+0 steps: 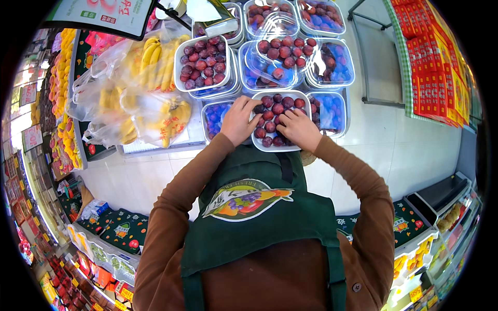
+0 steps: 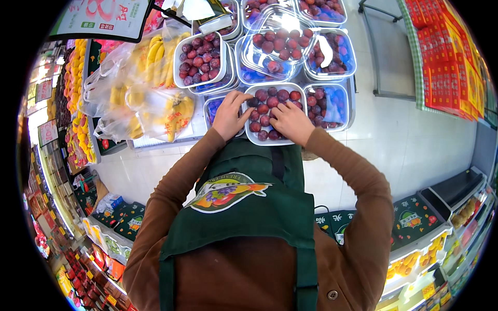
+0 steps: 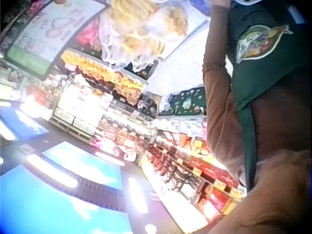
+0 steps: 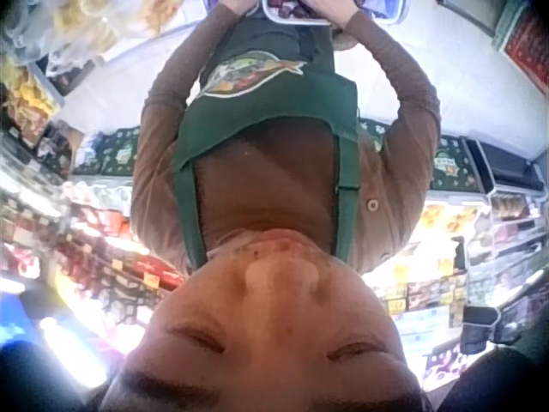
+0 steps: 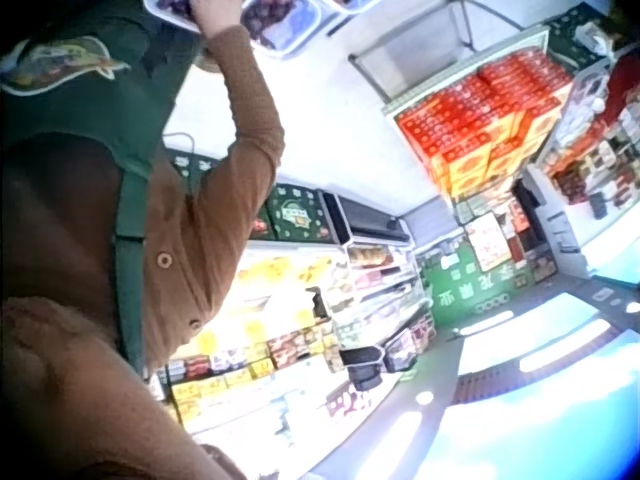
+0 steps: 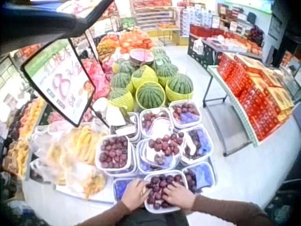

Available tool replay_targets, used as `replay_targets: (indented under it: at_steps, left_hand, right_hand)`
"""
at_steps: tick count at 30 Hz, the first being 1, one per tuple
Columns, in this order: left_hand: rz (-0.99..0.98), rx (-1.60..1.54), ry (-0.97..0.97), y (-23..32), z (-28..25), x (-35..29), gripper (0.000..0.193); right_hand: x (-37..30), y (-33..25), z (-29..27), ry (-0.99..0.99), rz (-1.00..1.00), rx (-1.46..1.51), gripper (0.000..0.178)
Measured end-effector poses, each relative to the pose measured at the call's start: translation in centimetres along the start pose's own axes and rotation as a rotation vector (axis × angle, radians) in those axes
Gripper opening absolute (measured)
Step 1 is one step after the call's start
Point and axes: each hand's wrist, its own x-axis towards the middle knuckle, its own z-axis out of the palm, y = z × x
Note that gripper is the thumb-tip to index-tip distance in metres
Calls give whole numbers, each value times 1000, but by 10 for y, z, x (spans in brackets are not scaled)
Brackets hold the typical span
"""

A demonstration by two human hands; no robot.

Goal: The person arranges plums into clear plastic containers on a display table. They use a white tissue to wipe the plums and the container edges, then place lids on the containers. The person handles the fruit one by one, ensuring the containers are neatly filled and sealed.

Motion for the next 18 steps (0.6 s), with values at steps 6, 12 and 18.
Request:
replay_targets:
  at_steps: [6,12,18]
  left_hand:
    - [108,-53,-404,16,8,-13,19]
    - [278,87,-520,15,23,-25,35]
    - [295,204,-560,21,19,-29,45]
  right_hand:
    - [3,15,11,56,-177,-70,8]
    - [5,13,19,91,-269,-162,11]
    - [14,24,17,26,-379,-108,20]
